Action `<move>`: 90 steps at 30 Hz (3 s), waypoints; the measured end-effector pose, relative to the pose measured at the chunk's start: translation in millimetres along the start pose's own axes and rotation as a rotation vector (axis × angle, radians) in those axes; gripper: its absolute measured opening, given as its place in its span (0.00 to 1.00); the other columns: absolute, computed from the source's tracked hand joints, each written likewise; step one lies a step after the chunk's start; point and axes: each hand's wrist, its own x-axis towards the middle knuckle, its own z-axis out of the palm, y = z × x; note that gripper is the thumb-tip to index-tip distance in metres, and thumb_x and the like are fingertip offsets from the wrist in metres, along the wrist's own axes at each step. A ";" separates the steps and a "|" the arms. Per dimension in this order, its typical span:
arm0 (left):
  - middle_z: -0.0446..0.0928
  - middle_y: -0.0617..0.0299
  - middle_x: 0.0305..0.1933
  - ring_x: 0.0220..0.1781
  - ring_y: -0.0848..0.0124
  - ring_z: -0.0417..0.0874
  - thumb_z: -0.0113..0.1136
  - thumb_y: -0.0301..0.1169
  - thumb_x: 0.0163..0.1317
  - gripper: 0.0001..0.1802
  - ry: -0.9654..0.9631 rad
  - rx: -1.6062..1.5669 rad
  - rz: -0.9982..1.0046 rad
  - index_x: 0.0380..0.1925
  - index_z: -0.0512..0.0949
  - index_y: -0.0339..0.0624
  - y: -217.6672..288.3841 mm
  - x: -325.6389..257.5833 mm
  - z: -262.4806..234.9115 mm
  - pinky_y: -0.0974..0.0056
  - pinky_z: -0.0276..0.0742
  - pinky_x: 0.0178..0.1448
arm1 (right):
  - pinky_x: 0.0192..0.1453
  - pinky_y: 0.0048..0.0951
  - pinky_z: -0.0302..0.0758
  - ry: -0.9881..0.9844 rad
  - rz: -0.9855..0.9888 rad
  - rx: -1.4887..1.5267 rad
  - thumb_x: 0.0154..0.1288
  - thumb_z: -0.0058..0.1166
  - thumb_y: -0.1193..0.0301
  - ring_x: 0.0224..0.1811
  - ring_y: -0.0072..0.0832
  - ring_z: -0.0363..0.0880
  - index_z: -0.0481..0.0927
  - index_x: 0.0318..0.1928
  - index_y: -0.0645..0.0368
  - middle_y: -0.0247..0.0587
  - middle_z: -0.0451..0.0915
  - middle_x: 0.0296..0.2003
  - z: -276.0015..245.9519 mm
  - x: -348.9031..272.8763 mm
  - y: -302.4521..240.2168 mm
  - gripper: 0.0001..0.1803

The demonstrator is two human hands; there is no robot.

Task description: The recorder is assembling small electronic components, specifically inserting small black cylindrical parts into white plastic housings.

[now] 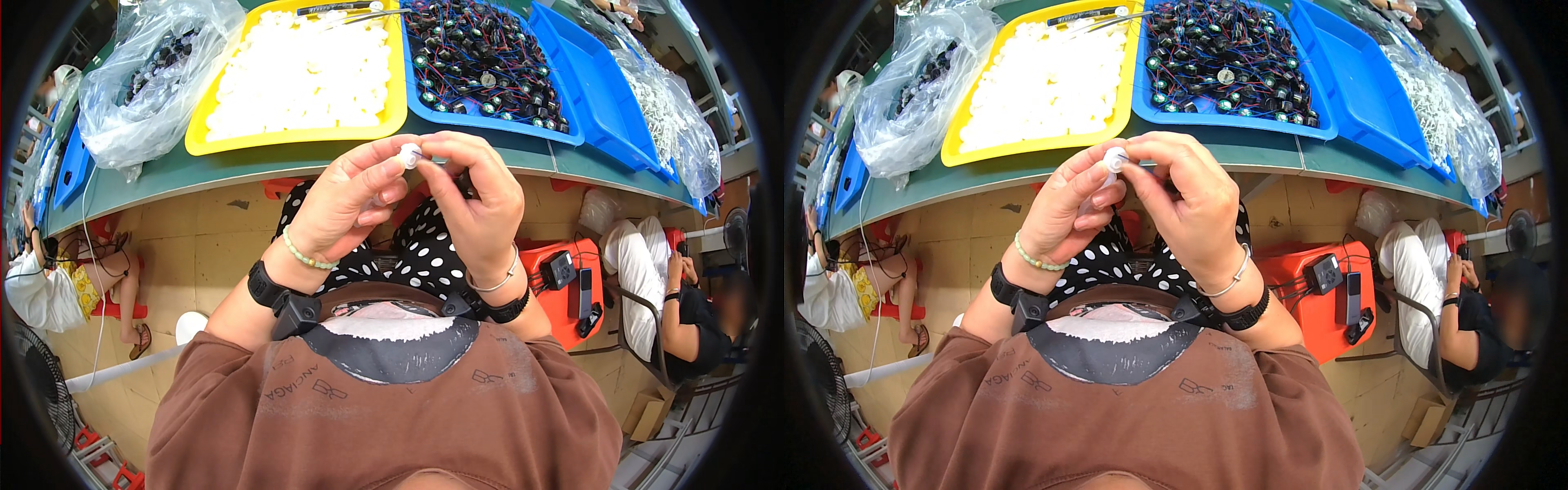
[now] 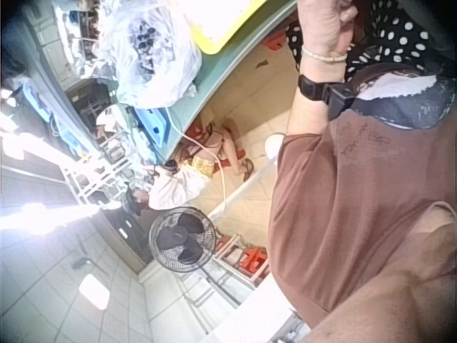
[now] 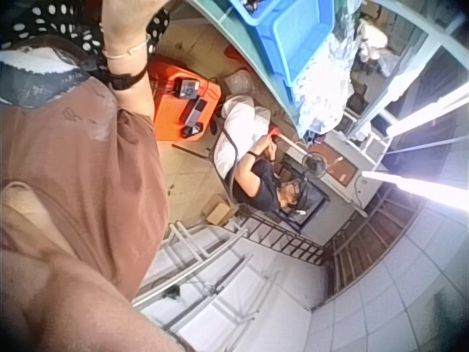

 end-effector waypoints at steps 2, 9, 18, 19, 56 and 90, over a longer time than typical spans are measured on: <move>0.70 0.70 0.37 0.28 0.87 0.63 0.55 0.28 0.65 0.19 -0.004 0.000 -0.007 0.56 0.70 0.37 1.8 0.1 -1.3 0.87 0.58 0.18 | 0.34 0.22 0.76 -0.001 -0.053 0.003 0.54 0.61 0.82 0.34 0.26 0.80 0.79 0.36 0.62 0.42 0.81 0.37 0.3 -2.3 6.4 0.08; 0.71 0.70 0.38 0.28 0.87 0.63 0.55 0.29 0.65 0.19 0.064 0.022 0.008 0.55 0.70 0.38 0.0 0.1 -0.7 0.87 0.59 0.19 | 0.33 0.23 0.76 0.031 0.069 -0.049 0.53 0.62 0.82 0.33 0.28 0.80 0.78 0.35 0.62 0.42 0.81 0.35 4.6 -2.6 4.8 0.08; 0.76 0.70 0.43 0.28 0.87 0.64 0.57 0.28 0.64 0.18 0.058 0.020 0.000 0.54 0.73 0.37 -2.5 -0.6 -2.6 0.83 0.59 0.22 | 0.34 0.24 0.75 0.036 -0.127 -0.073 0.52 0.63 0.81 0.32 0.29 0.79 0.78 0.35 0.61 0.41 0.80 0.32 1.8 -2.9 17.5 0.09; 0.76 0.70 0.43 0.28 0.87 0.64 0.57 0.28 0.64 0.18 0.058 0.021 0.002 0.54 0.73 0.37 -2.1 -0.6 -3.6 0.83 0.59 0.22 | 0.34 0.24 0.75 0.035 -0.129 -0.072 0.52 0.63 0.81 0.32 0.29 0.79 0.78 0.35 0.61 0.41 0.80 0.32 2.1 -3.6 14.5 0.09; 0.71 0.72 0.39 0.30 0.86 0.63 0.55 0.32 0.66 0.17 0.051 0.071 0.006 0.53 0.72 0.38 -2.2 1.6 -4.4 0.85 0.59 0.21 | 0.38 0.29 0.76 -0.006 -0.070 -0.183 0.54 0.60 0.82 0.35 0.35 0.78 0.77 0.35 0.63 0.44 0.78 0.34 -0.1 -0.7 6.7 0.08; 0.73 0.74 0.34 0.27 0.88 0.64 0.58 0.30 0.64 0.15 0.078 0.065 -0.006 0.50 0.76 0.39 0.0 1.9 -1.4 0.83 0.56 0.21 | 0.37 0.32 0.76 -0.044 -0.097 -0.218 0.53 0.60 0.82 0.35 0.40 0.77 0.73 0.35 0.63 0.47 0.75 0.38 0.7 2.3 7.0 0.10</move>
